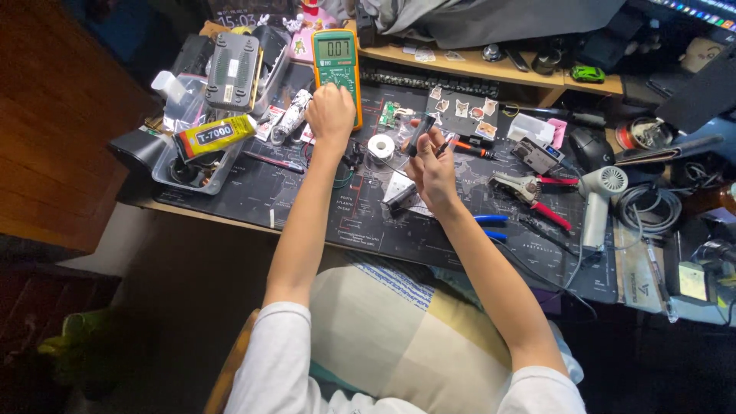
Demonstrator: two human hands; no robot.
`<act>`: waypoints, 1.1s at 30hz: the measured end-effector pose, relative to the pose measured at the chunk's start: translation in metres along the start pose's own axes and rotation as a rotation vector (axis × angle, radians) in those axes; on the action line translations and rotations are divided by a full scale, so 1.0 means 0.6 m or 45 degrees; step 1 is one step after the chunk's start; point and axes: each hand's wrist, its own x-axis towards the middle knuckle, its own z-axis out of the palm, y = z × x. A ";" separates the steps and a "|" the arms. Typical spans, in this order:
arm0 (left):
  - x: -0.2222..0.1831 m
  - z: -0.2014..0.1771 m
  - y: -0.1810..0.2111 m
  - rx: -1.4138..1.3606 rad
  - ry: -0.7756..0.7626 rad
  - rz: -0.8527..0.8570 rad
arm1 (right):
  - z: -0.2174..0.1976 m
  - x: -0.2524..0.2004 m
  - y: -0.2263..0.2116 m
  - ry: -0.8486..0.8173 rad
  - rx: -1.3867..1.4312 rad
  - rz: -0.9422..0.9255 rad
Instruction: Testing electronic components using a multimeter at a repair bench
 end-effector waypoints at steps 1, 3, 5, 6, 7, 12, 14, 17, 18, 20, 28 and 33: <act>-0.005 -0.020 0.000 -0.123 -0.020 0.024 | -0.002 -0.001 0.001 0.007 0.012 -0.006; -0.012 -0.050 0.001 -0.244 -0.043 0.053 | -0.002 -0.003 0.001 0.020 0.028 -0.014; -0.014 -0.069 0.004 -0.295 -0.034 0.034 | -0.001 -0.002 -0.003 0.018 -0.007 0.005; -0.011 -0.067 0.003 -0.297 -0.036 0.037 | -0.002 -0.002 -0.002 0.021 -0.008 0.002; -0.010 -0.066 0.000 -0.293 -0.025 0.032 | -0.002 -0.001 -0.001 0.014 -0.014 0.001; -0.006 -0.082 0.004 -0.309 -0.034 -0.004 | -0.001 -0.001 -0.003 0.003 -0.001 0.005; -0.008 -0.079 0.006 -0.290 -0.057 -0.013 | 0.005 -0.003 -0.008 -0.010 -0.006 -0.001; 0.003 -0.066 -0.002 -0.283 -0.064 -0.032 | 0.001 -0.001 -0.005 -0.031 -0.019 0.000; 0.005 -0.063 -0.004 -0.283 -0.068 -0.033 | -0.001 -0.001 -0.003 -0.029 -0.019 0.002; 0.009 -0.060 -0.009 -0.261 -0.101 -0.030 | -0.003 0.000 0.000 -0.042 -0.015 -0.009; 0.010 -0.052 -0.007 -0.247 -0.111 -0.059 | -0.005 -0.001 0.006 -0.047 -0.032 -0.021; 0.023 -0.020 -0.012 -0.127 -0.110 -0.040 | -0.006 -0.002 0.009 -0.047 -0.038 -0.010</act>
